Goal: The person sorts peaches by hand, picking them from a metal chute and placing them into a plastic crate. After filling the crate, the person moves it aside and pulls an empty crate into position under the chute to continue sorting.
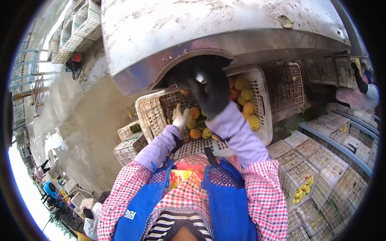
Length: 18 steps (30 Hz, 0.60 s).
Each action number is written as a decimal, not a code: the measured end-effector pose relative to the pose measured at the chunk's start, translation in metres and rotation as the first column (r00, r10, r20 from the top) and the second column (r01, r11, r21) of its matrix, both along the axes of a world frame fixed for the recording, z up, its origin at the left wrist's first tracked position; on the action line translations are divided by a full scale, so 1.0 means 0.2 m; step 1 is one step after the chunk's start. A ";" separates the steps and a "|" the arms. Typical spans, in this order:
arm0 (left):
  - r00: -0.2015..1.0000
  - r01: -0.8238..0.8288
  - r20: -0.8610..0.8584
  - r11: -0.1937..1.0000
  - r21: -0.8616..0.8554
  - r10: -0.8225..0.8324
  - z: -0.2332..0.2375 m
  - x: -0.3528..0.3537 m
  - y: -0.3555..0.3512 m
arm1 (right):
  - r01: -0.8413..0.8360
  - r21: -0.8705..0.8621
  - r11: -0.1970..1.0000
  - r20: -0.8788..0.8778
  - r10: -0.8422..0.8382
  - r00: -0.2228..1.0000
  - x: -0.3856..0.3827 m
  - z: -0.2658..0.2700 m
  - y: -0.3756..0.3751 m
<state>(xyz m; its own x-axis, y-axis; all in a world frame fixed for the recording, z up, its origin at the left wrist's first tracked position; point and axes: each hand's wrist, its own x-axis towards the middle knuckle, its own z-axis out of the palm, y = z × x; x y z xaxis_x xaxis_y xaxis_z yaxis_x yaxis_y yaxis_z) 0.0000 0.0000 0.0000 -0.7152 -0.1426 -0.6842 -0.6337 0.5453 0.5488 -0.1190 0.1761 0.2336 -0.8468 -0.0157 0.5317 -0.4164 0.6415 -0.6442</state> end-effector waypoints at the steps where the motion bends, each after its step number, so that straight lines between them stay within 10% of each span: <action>1: 0.988 0.096 -0.107 0.988 -0.119 -0.108 -0.03 0.05 0.03 | -0.067 0.060 0.996 0.045 0.064 0.997 0.10 -0.06 0.06; 9: 0.920 0.335 0.224 0.942 -0.022 -0.322 -0.05 -0.01 0.20 | -0.327 0.385 0.863 0.832 -0.171 0.528 0.45 -0.86 0.27; 11: 0.989 0.123 0.061 0.981 0.149 -0.134 -0.09 0.01 0.19 | -0.375 0.361 0.854 0.882 -0.182 0.434 0.41 -0.91 0.24; 15: 0.996 -0.064 -0.023 0.899 0.434 0.082 -0.18 0.06 0.04 | -0.299 0.134 0.945 0.923 -0.009 0.385 0.32 -0.75 0.21; 18: 0.952 -0.273 0.129 0.582 0.766 0.278 0.48 -0.13 0.02 | -0.136 -0.297 0.945 0.881 0.327 0.342 0.34 -0.44 0.17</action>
